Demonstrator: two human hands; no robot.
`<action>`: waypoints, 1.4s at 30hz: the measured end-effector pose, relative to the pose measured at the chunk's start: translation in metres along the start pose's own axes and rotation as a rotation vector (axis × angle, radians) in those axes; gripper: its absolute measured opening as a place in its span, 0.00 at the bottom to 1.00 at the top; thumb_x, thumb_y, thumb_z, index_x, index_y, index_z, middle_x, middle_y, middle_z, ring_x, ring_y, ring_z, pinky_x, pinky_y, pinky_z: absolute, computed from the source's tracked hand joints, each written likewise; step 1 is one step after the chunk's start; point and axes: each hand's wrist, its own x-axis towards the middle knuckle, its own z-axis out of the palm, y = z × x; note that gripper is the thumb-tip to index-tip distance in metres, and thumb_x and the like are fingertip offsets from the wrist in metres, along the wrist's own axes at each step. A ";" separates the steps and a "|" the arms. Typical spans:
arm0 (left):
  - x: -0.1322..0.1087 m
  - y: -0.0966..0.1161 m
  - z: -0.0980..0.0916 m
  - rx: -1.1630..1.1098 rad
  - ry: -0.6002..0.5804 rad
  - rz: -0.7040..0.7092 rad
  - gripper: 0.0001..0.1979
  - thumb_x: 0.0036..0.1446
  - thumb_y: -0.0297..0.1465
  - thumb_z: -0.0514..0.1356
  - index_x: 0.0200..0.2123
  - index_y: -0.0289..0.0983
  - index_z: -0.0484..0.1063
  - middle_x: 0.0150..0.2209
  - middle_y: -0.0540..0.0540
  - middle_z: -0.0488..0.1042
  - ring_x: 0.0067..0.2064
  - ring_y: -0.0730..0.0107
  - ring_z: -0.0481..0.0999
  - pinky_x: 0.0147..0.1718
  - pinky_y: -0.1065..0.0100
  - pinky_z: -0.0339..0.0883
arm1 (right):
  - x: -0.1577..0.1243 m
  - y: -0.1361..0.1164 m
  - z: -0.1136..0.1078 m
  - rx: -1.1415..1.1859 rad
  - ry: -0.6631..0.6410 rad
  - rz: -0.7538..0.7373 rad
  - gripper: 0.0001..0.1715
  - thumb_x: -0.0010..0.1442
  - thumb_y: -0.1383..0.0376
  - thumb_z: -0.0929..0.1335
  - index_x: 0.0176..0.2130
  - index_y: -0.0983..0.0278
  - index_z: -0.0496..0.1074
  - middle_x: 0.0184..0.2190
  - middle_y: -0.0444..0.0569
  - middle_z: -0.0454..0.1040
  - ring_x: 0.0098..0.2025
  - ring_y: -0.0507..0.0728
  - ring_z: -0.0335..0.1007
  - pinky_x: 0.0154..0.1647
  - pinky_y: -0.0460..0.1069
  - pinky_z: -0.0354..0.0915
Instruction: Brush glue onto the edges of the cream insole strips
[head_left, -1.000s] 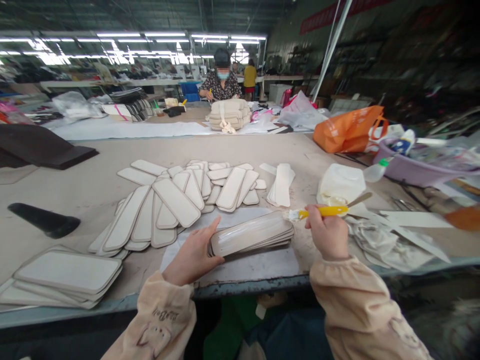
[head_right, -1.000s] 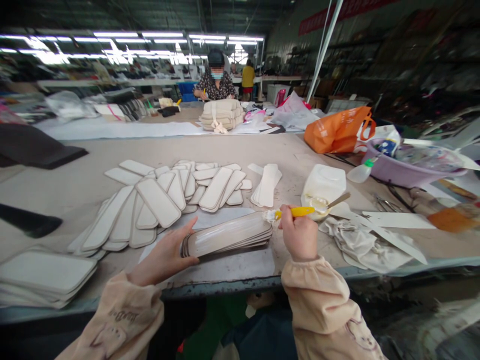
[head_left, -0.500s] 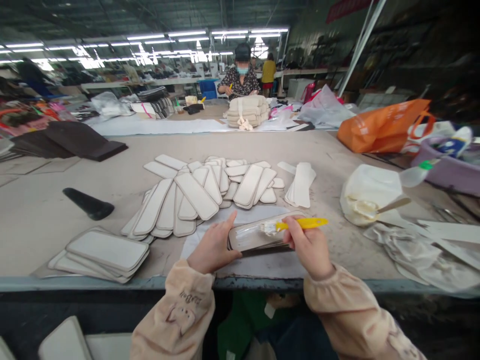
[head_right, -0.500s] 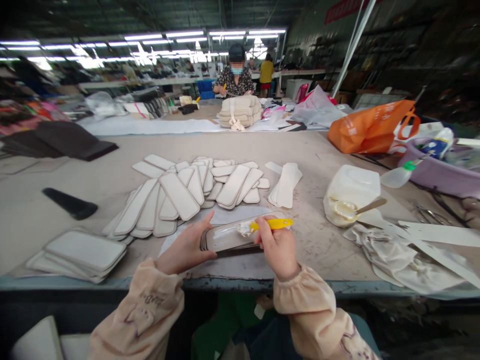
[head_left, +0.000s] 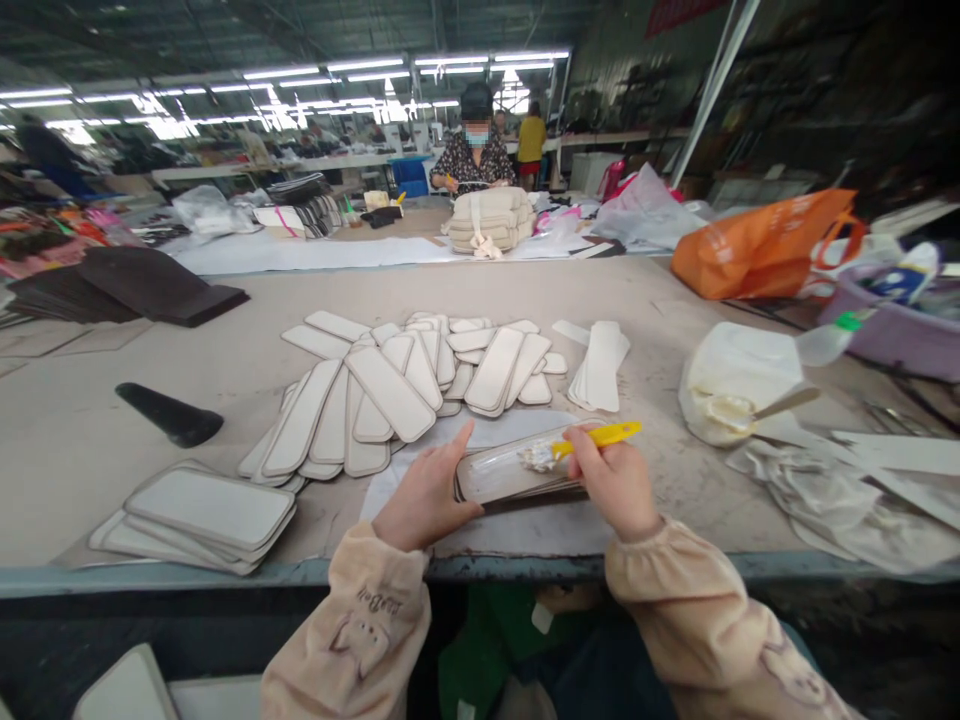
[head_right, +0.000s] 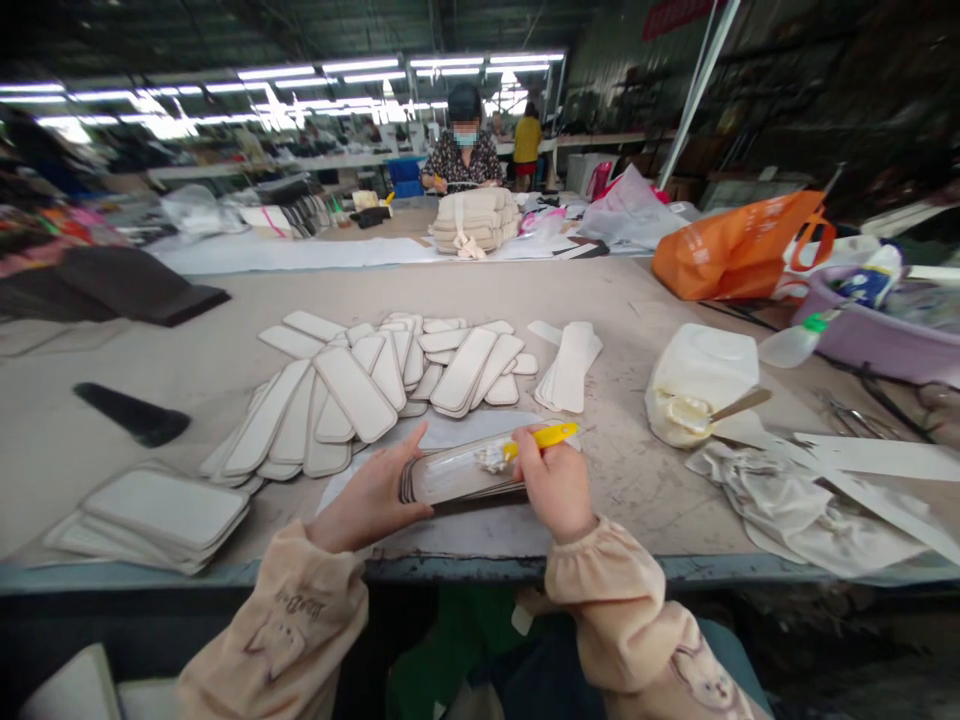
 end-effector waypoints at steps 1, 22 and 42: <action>0.000 0.001 -0.001 0.002 -0.004 -0.003 0.53 0.44 0.34 0.67 0.69 0.32 0.42 0.57 0.38 0.69 0.56 0.51 0.67 0.56 0.56 0.58 | 0.004 0.003 -0.009 -0.014 0.044 0.008 0.33 0.62 0.50 0.62 0.12 0.62 0.66 0.13 0.45 0.67 0.23 0.54 0.68 0.34 0.48 0.61; 0.005 -0.002 -0.001 0.050 -0.014 -0.014 0.48 0.48 0.38 0.64 0.68 0.36 0.45 0.54 0.37 0.71 0.57 0.49 0.69 0.56 0.52 0.60 | 0.020 0.036 -0.075 -0.046 0.195 0.076 0.30 0.61 0.54 0.62 0.12 0.62 0.68 0.11 0.44 0.65 0.20 0.53 0.65 0.31 0.48 0.60; 0.087 0.065 -0.074 0.294 -0.193 0.100 0.33 0.55 0.48 0.56 0.60 0.38 0.65 0.52 0.42 0.76 0.52 0.55 0.75 0.45 0.62 0.70 | 0.024 0.047 -0.103 0.465 0.341 0.050 0.29 0.60 0.48 0.62 0.20 0.65 0.71 0.13 0.43 0.66 0.17 0.50 0.61 0.23 0.46 0.57</action>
